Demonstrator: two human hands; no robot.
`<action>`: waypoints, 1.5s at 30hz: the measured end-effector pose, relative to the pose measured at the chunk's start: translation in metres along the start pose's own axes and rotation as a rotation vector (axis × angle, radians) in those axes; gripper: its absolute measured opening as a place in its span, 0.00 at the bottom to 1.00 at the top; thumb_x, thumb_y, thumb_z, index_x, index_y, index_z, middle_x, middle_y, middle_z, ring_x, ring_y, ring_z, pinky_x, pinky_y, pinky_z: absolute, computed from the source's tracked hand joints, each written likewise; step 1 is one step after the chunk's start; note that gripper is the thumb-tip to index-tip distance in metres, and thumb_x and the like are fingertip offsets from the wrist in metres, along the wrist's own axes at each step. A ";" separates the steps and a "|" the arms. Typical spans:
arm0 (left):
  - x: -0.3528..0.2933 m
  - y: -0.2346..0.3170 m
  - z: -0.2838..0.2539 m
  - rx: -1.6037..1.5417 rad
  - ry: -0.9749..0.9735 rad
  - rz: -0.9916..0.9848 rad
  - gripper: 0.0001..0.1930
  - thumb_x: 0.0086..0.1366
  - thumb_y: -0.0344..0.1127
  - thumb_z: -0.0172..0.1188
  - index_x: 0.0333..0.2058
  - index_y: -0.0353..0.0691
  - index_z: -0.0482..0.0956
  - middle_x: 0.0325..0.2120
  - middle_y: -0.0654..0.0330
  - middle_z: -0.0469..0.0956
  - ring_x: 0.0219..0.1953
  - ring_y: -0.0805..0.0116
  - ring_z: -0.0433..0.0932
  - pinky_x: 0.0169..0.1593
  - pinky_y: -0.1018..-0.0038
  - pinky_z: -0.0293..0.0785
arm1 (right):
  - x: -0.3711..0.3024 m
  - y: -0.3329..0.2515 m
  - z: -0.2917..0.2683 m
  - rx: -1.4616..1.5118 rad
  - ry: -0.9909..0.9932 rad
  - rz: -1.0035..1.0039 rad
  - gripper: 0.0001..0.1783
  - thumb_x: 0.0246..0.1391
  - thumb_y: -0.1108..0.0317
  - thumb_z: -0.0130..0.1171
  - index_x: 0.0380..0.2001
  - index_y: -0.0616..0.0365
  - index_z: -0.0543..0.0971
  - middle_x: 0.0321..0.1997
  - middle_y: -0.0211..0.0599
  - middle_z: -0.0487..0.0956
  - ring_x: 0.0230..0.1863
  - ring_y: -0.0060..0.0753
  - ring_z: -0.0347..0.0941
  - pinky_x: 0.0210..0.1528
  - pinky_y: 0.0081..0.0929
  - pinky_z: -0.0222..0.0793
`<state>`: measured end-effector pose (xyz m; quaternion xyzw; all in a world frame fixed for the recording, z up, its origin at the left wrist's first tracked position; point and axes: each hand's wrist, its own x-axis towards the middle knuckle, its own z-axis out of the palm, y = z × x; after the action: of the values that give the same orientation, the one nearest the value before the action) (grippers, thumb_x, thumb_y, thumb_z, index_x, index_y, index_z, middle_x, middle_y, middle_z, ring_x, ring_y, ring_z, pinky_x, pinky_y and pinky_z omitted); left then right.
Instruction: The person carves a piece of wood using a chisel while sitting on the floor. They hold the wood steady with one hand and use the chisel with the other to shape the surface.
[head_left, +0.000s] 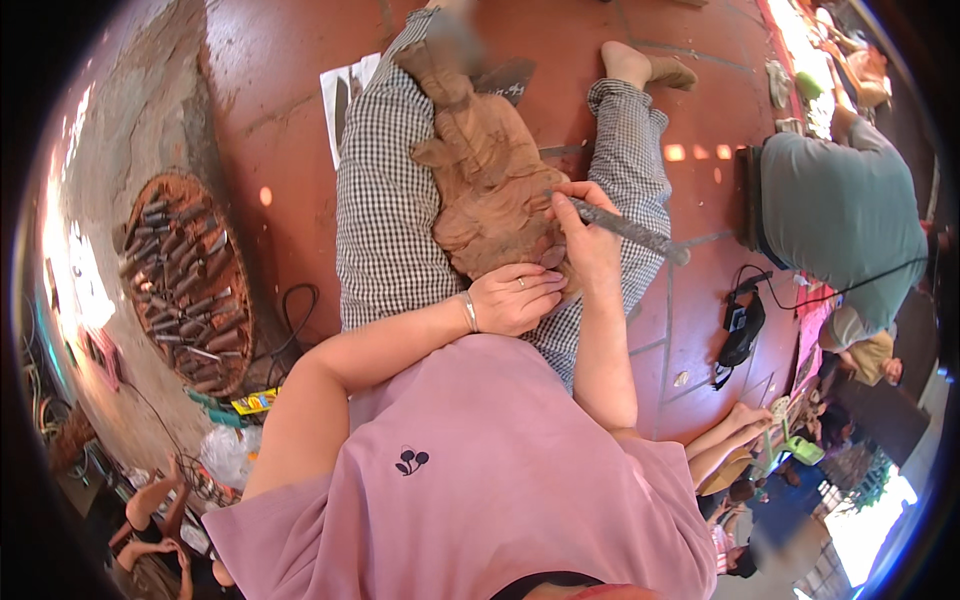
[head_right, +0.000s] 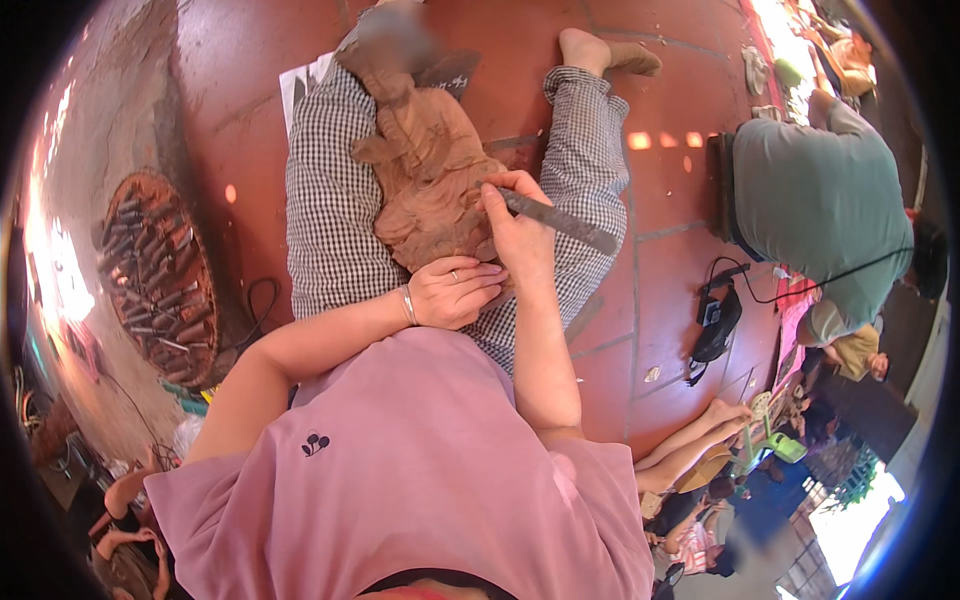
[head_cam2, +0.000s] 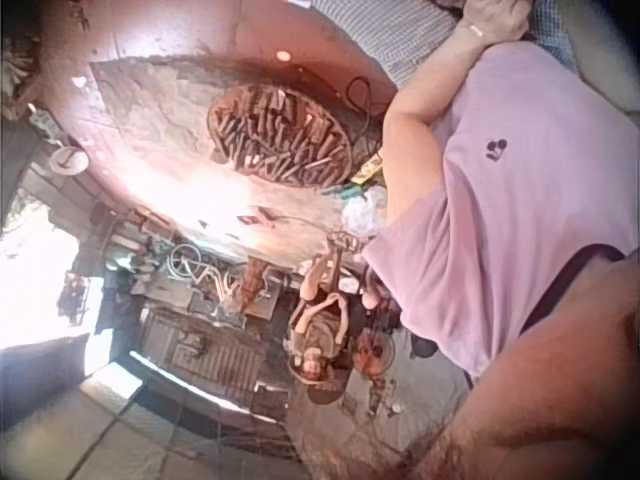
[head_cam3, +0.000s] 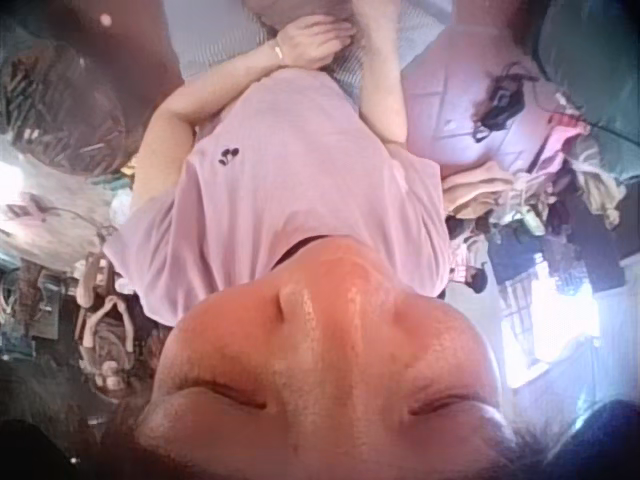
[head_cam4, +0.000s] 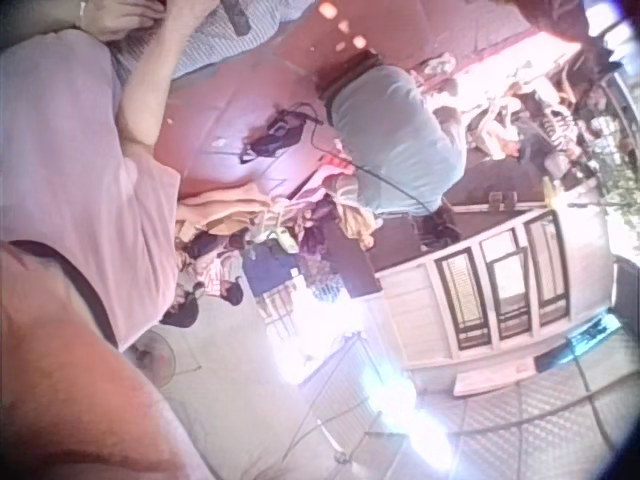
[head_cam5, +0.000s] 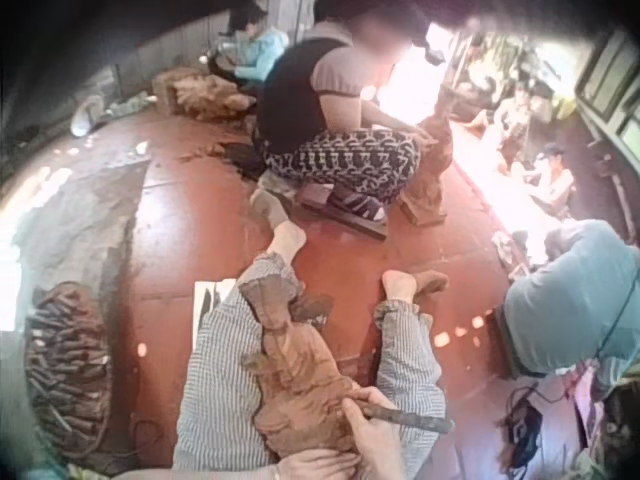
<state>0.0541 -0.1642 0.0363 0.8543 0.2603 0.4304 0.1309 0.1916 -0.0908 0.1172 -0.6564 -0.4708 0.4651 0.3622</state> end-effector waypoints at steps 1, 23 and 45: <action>-0.001 0.000 0.002 -0.003 0.010 0.003 0.12 0.55 0.33 0.60 0.39 0.41 0.84 0.45 0.60 0.85 0.51 0.71 0.83 0.59 0.70 0.74 | 0.001 0.002 0.000 -0.011 -0.011 0.004 0.07 0.61 0.70 0.62 0.38 0.63 0.80 0.27 0.33 0.83 0.32 0.20 0.79 0.35 0.22 0.72; -0.007 -0.003 0.008 0.000 0.025 -0.007 0.11 0.55 0.34 0.61 0.37 0.41 0.84 0.47 0.60 0.85 0.51 0.72 0.82 0.61 0.71 0.72 | 0.022 0.008 -0.013 -0.377 0.042 -0.084 0.11 0.54 0.67 0.69 0.36 0.62 0.82 0.39 0.40 0.84 0.41 0.33 0.80 0.44 0.30 0.74; -0.008 -0.004 0.010 -0.020 0.027 0.005 0.11 0.55 0.34 0.60 0.38 0.42 0.84 0.47 0.60 0.84 0.50 0.72 0.82 0.60 0.72 0.74 | 0.029 0.004 -0.015 -0.601 -0.048 -0.312 0.08 0.54 0.67 0.68 0.33 0.61 0.82 0.34 0.41 0.83 0.36 0.39 0.79 0.40 0.33 0.73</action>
<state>0.0568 -0.1655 0.0233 0.8478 0.2554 0.4447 0.1349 0.2107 -0.0652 0.1109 -0.6427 -0.6900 0.2600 0.2079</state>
